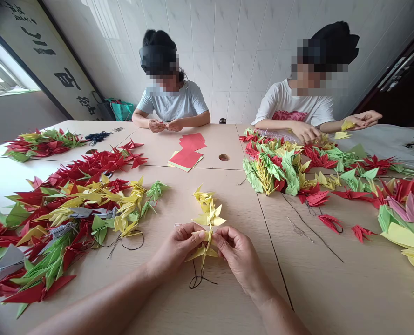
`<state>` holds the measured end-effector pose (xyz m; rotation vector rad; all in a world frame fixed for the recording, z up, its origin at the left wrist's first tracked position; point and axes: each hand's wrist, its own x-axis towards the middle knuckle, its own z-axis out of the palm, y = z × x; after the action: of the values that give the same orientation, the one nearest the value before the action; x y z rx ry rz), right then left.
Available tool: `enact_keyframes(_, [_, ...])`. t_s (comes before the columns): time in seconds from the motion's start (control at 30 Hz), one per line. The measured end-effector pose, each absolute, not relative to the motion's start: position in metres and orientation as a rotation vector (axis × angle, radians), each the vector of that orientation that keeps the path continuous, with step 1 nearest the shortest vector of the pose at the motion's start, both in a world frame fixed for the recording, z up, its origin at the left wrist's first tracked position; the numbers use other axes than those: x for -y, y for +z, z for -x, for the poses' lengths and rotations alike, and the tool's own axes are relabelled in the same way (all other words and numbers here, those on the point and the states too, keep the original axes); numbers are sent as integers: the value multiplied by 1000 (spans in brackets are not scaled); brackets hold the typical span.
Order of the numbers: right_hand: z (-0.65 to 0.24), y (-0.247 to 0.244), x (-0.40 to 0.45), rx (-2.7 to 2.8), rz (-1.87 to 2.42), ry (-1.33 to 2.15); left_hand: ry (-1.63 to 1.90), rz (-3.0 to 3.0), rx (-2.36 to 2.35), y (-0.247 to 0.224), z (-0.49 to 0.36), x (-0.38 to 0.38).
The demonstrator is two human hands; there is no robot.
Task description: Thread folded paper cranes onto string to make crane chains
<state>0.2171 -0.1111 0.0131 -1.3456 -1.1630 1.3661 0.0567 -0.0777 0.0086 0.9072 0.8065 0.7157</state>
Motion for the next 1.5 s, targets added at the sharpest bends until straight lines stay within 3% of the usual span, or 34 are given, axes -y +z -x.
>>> enact_keyframes(0.67, [-215,18,114,1319,1421,1277,847,-1147,-937,13,-60,82])
enact_keyframes(1.2, [-223,9,107,681,1251,1476,679,-910,-531,15,-53,81])
enact_keyframes(1.5, [-219,12,110,965,1226,1463,820,-882,-709,9,-61,79])
